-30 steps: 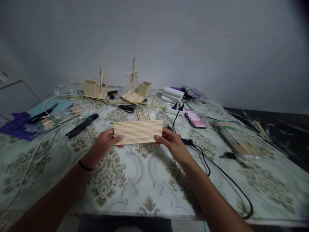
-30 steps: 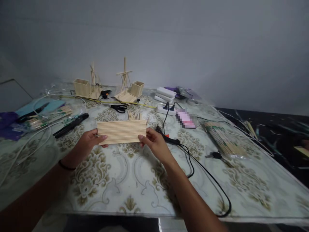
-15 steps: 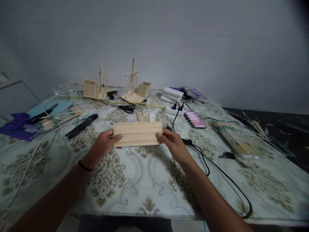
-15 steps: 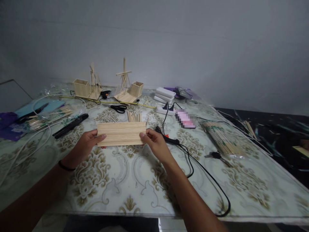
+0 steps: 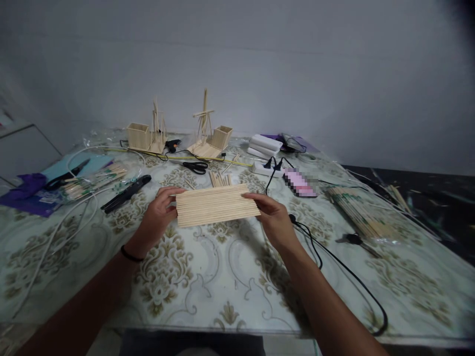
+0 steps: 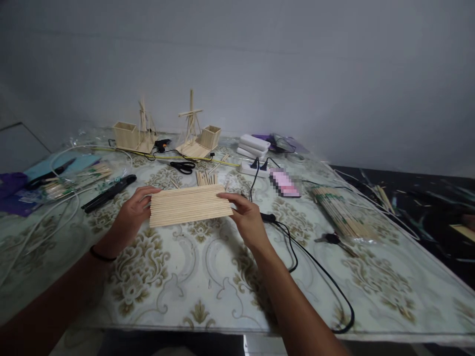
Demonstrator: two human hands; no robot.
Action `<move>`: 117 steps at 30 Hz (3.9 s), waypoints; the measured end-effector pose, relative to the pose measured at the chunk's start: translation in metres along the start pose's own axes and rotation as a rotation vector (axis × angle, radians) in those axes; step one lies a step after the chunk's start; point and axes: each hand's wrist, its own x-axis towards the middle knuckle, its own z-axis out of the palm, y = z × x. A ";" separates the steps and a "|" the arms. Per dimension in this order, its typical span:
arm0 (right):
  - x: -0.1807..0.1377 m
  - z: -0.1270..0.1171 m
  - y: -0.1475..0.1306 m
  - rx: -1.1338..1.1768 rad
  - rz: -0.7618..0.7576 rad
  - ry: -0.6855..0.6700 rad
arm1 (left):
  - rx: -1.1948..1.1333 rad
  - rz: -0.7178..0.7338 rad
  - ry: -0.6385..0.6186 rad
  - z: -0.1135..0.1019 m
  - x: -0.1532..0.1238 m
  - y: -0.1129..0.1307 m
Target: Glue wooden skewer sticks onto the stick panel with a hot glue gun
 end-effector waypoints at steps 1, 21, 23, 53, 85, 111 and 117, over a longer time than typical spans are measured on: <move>0.000 0.001 0.000 0.005 0.002 -0.002 | 0.007 -0.001 0.002 0.000 0.000 0.001; -0.002 0.004 -0.010 -0.051 0.107 -0.006 | 0.103 -0.141 0.019 0.000 -0.004 0.011; -0.002 0.006 -0.009 -0.036 0.102 -0.004 | 0.089 -0.164 0.039 0.000 -0.004 0.010; -0.004 0.001 -0.011 -0.151 0.025 -0.044 | -0.125 -0.231 0.165 0.003 0.000 0.015; -0.003 -0.007 0.004 -0.161 -0.004 -0.026 | -0.029 -0.111 0.107 -0.002 0.000 0.007; -0.002 0.002 -0.004 -0.064 0.062 -0.015 | 0.067 -0.178 0.099 -0.005 -0.001 0.005; -0.001 0.005 -0.003 0.044 0.070 -0.020 | 0.046 -0.180 0.122 0.000 0.000 0.011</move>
